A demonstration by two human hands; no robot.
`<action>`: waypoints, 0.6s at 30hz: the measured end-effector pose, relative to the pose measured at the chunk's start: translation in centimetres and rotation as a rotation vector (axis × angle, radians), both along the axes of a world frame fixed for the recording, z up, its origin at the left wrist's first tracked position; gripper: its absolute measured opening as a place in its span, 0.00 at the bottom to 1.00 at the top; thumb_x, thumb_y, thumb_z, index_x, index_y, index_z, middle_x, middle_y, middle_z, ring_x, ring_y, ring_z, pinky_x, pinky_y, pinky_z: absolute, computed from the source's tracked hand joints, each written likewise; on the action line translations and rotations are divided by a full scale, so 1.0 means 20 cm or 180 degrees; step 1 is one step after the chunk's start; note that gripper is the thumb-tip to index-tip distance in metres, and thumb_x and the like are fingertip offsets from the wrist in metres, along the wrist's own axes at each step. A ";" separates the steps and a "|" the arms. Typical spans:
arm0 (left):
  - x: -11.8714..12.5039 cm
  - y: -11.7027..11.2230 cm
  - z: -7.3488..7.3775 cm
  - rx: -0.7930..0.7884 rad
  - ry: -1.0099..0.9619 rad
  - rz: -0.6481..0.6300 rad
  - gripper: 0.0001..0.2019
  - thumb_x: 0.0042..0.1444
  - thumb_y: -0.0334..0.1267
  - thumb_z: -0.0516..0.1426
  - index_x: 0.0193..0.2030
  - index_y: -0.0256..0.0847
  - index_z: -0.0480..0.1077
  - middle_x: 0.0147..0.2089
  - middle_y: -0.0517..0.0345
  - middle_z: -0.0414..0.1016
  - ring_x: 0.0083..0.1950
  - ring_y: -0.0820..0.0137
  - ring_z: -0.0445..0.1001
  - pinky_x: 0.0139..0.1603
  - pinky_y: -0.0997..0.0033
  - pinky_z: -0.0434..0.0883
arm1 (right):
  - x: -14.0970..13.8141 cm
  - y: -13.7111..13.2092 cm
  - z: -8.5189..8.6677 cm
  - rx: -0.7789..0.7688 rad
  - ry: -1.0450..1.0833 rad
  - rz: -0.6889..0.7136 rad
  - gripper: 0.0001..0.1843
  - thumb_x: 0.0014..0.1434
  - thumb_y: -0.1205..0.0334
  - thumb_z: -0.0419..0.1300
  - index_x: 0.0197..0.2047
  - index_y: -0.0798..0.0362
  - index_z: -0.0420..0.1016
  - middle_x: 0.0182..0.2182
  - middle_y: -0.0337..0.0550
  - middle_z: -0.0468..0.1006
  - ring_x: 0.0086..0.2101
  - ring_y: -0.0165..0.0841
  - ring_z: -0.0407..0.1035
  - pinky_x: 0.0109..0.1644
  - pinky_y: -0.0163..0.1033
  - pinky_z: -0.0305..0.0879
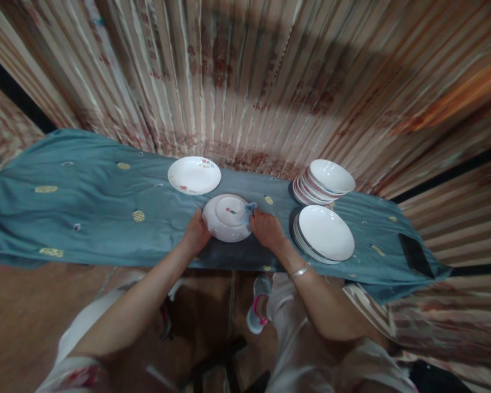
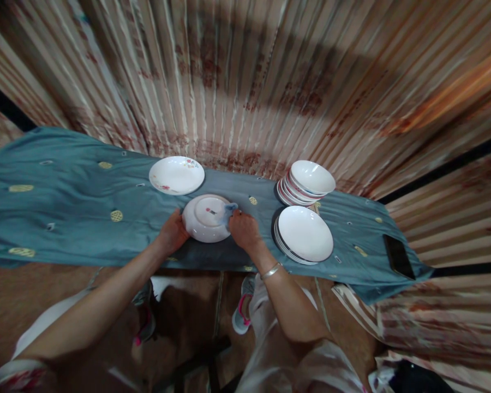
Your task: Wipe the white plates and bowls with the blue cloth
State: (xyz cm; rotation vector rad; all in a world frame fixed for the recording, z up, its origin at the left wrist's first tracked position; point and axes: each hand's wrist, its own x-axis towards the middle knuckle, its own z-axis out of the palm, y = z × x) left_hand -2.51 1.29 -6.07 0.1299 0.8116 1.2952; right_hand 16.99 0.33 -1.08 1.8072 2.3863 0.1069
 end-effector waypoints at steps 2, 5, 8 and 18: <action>0.00 0.00 0.00 -0.0008 0.0061 0.0006 0.24 0.71 0.41 0.41 0.59 0.32 0.72 0.50 0.45 0.83 0.66 0.58 0.70 0.71 0.57 0.60 | 0.00 -0.03 0.01 -0.0069 0.0055 -0.0126 0.17 0.73 0.63 0.45 0.51 0.59 0.73 0.43 0.56 0.82 0.44 0.39 0.77 0.46 0.39 0.71; 0.00 0.01 -0.02 0.0003 0.0192 -0.0018 0.24 0.71 0.41 0.40 0.59 0.32 0.71 0.51 0.45 0.82 0.66 0.58 0.70 0.70 0.57 0.61 | 0.00 -0.07 0.04 -0.0197 0.0172 -0.0217 0.17 0.74 0.61 0.46 0.54 0.60 0.70 0.46 0.55 0.82 0.45 0.39 0.78 0.46 0.37 0.70; -0.01 0.01 -0.03 0.0125 0.0404 -0.0160 0.25 0.71 0.42 0.40 0.60 0.32 0.71 0.54 0.44 0.81 0.65 0.58 0.71 0.68 0.58 0.64 | 0.01 -0.11 0.05 -0.0308 0.0277 -0.0216 0.17 0.73 0.59 0.47 0.55 0.60 0.69 0.46 0.55 0.82 0.45 0.40 0.78 0.45 0.38 0.69; 0.01 0.00 0.02 0.0023 0.0471 -0.0065 0.25 0.71 0.41 0.40 0.56 0.30 0.73 0.50 0.44 0.82 0.61 0.60 0.74 0.66 0.58 0.67 | 0.04 -0.17 0.04 -0.0314 0.0684 -0.0008 0.14 0.70 0.61 0.54 0.55 0.60 0.70 0.43 0.53 0.83 0.44 0.41 0.78 0.45 0.39 0.68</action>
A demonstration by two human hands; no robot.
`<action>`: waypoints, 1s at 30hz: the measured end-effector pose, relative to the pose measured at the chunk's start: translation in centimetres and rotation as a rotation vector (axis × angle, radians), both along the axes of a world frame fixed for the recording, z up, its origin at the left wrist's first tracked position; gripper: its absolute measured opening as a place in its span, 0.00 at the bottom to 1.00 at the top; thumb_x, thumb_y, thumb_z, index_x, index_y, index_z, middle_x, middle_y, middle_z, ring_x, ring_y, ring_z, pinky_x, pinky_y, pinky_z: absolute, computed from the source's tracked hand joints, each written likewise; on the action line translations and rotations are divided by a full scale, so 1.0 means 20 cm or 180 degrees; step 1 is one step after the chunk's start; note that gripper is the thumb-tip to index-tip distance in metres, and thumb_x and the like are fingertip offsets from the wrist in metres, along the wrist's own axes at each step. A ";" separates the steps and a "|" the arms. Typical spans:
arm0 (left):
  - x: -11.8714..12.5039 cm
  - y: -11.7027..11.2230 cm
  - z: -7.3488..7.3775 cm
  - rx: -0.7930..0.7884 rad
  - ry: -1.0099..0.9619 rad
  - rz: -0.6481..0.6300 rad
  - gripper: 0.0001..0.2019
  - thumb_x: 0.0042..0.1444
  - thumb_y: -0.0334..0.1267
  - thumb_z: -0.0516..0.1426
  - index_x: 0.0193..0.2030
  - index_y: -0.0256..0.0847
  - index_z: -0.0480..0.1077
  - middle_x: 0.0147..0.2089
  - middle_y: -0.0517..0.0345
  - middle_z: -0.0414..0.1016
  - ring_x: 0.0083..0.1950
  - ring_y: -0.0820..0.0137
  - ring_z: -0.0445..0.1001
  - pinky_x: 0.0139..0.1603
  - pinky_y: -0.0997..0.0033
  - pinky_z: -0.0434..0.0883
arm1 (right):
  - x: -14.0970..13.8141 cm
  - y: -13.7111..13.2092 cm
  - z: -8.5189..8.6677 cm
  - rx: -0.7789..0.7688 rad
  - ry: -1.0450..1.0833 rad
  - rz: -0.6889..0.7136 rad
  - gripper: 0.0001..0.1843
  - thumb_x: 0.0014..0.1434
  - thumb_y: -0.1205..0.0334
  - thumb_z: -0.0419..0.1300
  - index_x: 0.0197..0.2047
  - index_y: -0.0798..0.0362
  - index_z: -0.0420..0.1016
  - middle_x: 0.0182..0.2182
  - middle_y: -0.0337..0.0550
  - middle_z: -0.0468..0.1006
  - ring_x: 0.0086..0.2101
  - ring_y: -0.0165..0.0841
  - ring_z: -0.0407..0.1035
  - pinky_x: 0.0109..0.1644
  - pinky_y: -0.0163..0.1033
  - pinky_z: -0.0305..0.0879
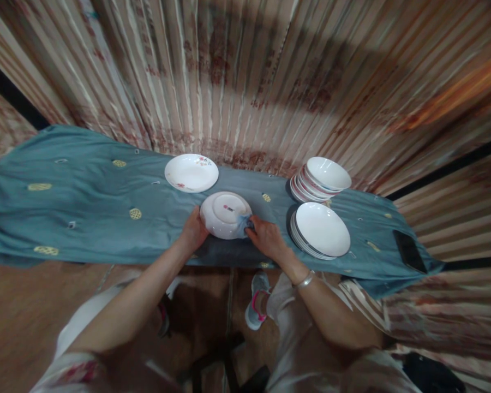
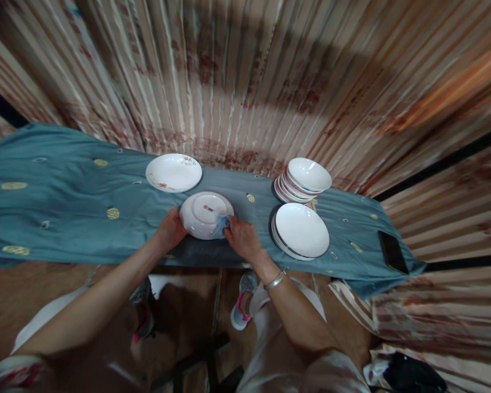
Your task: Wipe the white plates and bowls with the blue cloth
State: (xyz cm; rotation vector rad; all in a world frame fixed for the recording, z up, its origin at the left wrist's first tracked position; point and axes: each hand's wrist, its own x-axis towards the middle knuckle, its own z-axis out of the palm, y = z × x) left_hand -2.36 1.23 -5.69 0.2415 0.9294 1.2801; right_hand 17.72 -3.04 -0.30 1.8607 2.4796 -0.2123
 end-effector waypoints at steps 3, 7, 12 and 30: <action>0.00 0.00 0.00 -0.0093 -0.0028 0.0048 0.25 0.72 0.41 0.39 0.55 0.30 0.73 0.48 0.44 0.83 0.60 0.60 0.75 0.66 0.59 0.66 | 0.00 -0.01 0.00 0.0044 0.0079 0.0097 0.12 0.69 0.62 0.56 0.53 0.59 0.71 0.43 0.53 0.83 0.45 0.40 0.78 0.45 0.38 0.68; 0.01 0.01 0.00 -0.0094 -0.0102 0.0044 0.24 0.71 0.41 0.40 0.54 0.31 0.74 0.42 0.47 0.84 0.59 0.60 0.76 0.68 0.56 0.64 | -0.02 -0.03 -0.02 0.0111 0.0174 0.0277 0.10 0.69 0.62 0.57 0.51 0.58 0.71 0.41 0.52 0.83 0.44 0.39 0.78 0.44 0.37 0.68; 0.01 0.01 0.00 0.0016 -0.0093 0.0066 0.24 0.71 0.40 0.40 0.47 0.35 0.77 0.39 0.49 0.84 0.60 0.60 0.75 0.68 0.58 0.64 | -0.08 -0.07 -0.02 0.0078 0.0293 0.0493 0.11 0.69 0.60 0.58 0.51 0.57 0.71 0.41 0.52 0.83 0.43 0.38 0.78 0.45 0.36 0.68; 0.01 0.00 -0.01 0.0186 0.0200 -0.0053 0.21 0.69 0.40 0.43 0.47 0.36 0.76 0.48 0.48 0.83 0.62 0.62 0.74 0.64 0.61 0.68 | -0.23 -0.07 -0.06 0.0491 0.0288 0.1052 0.11 0.68 0.61 0.58 0.49 0.58 0.74 0.41 0.53 0.83 0.43 0.40 0.77 0.48 0.41 0.72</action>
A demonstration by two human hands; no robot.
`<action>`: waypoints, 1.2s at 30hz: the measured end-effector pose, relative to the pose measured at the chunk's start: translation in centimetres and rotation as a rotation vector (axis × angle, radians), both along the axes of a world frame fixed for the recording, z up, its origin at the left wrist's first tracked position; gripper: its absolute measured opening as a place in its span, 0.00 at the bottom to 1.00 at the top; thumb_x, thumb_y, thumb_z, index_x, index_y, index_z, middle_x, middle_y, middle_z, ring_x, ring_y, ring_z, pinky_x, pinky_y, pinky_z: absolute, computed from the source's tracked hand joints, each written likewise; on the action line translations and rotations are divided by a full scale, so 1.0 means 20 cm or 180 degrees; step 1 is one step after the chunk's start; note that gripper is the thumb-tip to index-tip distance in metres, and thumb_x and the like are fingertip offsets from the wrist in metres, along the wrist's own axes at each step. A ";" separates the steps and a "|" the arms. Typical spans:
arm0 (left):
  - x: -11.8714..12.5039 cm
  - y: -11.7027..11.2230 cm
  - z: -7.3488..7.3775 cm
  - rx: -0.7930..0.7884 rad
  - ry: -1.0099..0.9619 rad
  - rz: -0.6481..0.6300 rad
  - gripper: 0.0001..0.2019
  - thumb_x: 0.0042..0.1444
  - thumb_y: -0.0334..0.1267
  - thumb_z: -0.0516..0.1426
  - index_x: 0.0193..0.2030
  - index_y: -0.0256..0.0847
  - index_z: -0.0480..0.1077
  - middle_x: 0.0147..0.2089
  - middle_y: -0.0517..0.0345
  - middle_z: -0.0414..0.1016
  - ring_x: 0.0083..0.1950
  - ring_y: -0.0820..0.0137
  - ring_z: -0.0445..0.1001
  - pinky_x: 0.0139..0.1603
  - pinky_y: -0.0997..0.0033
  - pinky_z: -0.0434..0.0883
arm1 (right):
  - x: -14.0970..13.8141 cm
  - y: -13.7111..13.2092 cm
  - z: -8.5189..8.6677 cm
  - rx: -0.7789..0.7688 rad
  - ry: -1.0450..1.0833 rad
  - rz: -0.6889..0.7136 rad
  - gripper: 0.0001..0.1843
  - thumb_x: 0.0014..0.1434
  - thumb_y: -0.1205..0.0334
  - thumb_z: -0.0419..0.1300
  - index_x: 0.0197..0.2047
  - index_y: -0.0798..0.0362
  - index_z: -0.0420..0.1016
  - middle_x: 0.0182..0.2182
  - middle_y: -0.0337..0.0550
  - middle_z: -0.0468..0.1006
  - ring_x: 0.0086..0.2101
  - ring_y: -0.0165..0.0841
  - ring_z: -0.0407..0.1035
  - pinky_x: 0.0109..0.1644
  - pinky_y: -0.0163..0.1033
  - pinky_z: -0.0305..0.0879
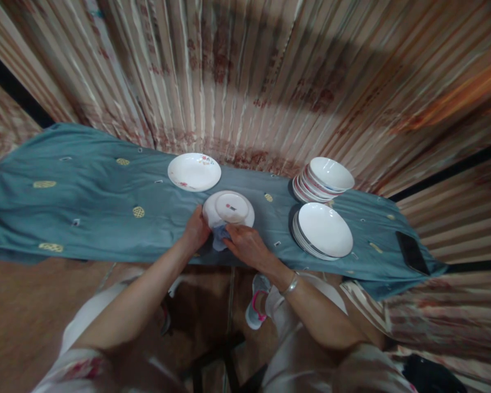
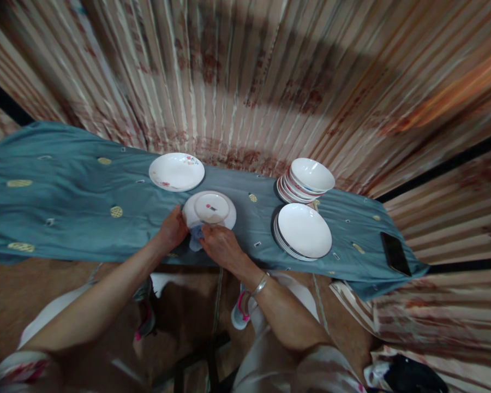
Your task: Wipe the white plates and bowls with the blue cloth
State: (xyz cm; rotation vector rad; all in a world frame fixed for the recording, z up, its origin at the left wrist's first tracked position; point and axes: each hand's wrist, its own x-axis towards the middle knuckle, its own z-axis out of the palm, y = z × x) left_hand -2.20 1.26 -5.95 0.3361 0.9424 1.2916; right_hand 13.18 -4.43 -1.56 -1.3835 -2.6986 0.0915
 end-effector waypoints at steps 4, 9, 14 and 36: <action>0.00 -0.01 0.02 -0.0118 0.0069 0.0020 0.22 0.70 0.40 0.42 0.46 0.35 0.76 0.42 0.50 0.84 0.56 0.62 0.78 0.62 0.62 0.70 | -0.03 0.01 -0.01 0.0091 0.0093 0.0129 0.10 0.67 0.63 0.58 0.48 0.58 0.75 0.42 0.53 0.82 0.44 0.41 0.76 0.50 0.42 0.71; 0.00 0.00 0.01 -0.0288 -0.0128 0.0088 0.20 0.69 0.41 0.45 0.43 0.34 0.77 0.36 0.52 0.83 0.46 0.62 0.80 0.56 0.65 0.73 | -0.06 0.01 0.00 0.0220 0.0186 0.0335 0.12 0.70 0.67 0.52 0.49 0.56 0.76 0.40 0.49 0.81 0.44 0.39 0.73 0.54 0.43 0.68; 0.00 -0.01 0.02 -0.0434 -0.0215 0.0116 0.20 0.69 0.41 0.45 0.45 0.36 0.77 0.32 0.53 0.82 0.45 0.62 0.80 0.55 0.65 0.73 | -0.08 0.00 -0.01 0.0402 0.0136 0.0505 0.14 0.69 0.70 0.51 0.52 0.55 0.75 0.49 0.52 0.76 0.47 0.40 0.68 0.55 0.46 0.67; -0.01 -0.03 0.01 -0.0434 -0.0192 0.0128 0.18 0.68 0.43 0.48 0.41 0.37 0.76 0.40 0.47 0.83 0.59 0.59 0.75 0.65 0.64 0.68 | -0.19 0.15 -0.09 0.0500 0.0339 0.0548 0.19 0.68 0.72 0.51 0.59 0.59 0.73 0.65 0.61 0.66 0.62 0.44 0.62 0.69 0.54 0.59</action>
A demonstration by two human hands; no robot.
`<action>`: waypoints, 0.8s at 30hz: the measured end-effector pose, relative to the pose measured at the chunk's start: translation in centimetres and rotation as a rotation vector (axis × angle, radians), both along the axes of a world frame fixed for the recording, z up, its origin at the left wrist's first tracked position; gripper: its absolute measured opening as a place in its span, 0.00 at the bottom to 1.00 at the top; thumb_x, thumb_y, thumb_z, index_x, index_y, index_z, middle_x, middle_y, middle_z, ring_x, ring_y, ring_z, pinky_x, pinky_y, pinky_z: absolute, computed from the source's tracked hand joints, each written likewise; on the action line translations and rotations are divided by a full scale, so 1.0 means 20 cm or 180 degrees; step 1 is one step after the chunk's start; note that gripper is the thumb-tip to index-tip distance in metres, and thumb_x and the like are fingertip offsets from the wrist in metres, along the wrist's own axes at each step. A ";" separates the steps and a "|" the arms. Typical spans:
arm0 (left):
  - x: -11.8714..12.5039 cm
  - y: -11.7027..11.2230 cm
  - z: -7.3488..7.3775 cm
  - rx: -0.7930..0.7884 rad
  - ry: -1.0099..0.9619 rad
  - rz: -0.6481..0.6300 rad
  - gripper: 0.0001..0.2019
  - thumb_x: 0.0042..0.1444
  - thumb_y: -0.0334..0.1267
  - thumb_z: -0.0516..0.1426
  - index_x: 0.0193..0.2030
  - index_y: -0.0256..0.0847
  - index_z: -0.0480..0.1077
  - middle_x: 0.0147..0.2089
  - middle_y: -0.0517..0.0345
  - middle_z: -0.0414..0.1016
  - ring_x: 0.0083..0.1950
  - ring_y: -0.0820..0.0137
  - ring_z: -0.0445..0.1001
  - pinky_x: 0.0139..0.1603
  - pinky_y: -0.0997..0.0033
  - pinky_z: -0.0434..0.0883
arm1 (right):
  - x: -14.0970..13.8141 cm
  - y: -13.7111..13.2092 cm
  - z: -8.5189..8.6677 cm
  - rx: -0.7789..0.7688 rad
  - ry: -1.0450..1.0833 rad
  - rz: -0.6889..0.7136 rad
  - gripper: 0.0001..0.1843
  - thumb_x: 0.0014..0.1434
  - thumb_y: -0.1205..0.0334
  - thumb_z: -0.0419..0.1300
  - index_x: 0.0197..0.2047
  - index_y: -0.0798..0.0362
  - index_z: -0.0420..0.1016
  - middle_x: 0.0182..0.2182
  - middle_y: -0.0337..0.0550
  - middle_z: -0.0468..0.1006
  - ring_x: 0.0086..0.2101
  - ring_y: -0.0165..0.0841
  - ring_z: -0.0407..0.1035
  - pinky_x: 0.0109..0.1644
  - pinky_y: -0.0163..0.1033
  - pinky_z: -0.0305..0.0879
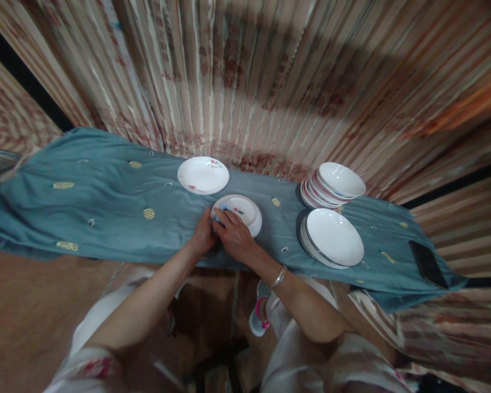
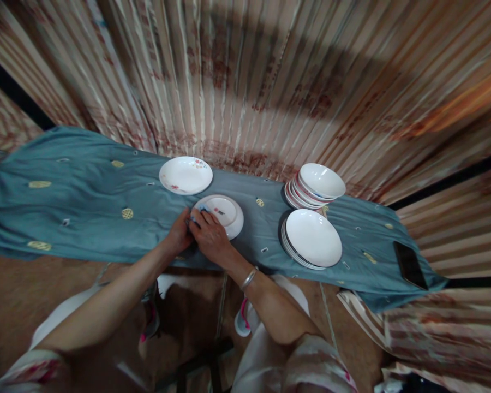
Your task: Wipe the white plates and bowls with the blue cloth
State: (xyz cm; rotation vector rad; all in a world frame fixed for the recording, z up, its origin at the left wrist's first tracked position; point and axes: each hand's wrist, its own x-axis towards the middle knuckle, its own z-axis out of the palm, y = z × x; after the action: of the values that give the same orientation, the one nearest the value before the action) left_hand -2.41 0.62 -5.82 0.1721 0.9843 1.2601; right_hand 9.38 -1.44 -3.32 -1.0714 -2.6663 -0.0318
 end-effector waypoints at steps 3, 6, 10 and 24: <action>-0.01 0.01 -0.04 0.0079 -0.0037 0.0093 0.15 0.67 0.41 0.49 0.46 0.38 0.76 0.49 0.47 0.82 0.63 0.59 0.72 0.67 0.62 0.66 | 0.00 0.03 0.00 -0.0032 0.0057 -0.0089 0.21 0.67 0.72 0.51 0.61 0.57 0.71 0.66 0.60 0.65 0.64 0.45 0.61 0.68 0.57 0.59; 0.00 0.02 -0.04 0.0093 -0.0136 0.0172 0.16 0.68 0.39 0.47 0.47 0.38 0.75 0.50 0.48 0.81 0.65 0.62 0.71 0.68 0.62 0.65 | 0.00 0.06 -0.01 -0.0038 0.0124 -0.0171 0.21 0.68 0.72 0.51 0.61 0.56 0.71 0.67 0.59 0.64 0.64 0.45 0.61 0.68 0.57 0.59; 0.01 0.01 -0.02 0.0253 -0.0239 0.0078 0.19 0.70 0.39 0.44 0.48 0.35 0.75 0.48 0.45 0.82 0.65 0.61 0.71 0.68 0.59 0.64 | -0.01 0.11 0.00 -0.0141 0.0183 -0.0294 0.21 0.68 0.70 0.53 0.62 0.58 0.70 0.67 0.62 0.63 0.65 0.45 0.60 0.68 0.53 0.59; 0.01 0.03 -0.04 0.0485 -0.0381 0.0022 0.20 0.70 0.38 0.43 0.51 0.33 0.74 0.53 0.46 0.81 0.65 0.63 0.71 0.68 0.62 0.63 | 0.03 0.24 0.01 -0.0366 0.0165 -0.0646 0.23 0.70 0.69 0.47 0.64 0.60 0.67 0.68 0.63 0.61 0.64 0.45 0.63 0.67 0.52 0.60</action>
State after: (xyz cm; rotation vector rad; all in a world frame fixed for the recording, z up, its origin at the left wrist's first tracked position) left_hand -2.14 1.31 -6.53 0.2091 0.7873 1.3367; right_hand 9.94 3.40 -3.13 -1.3564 -2.5297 0.1096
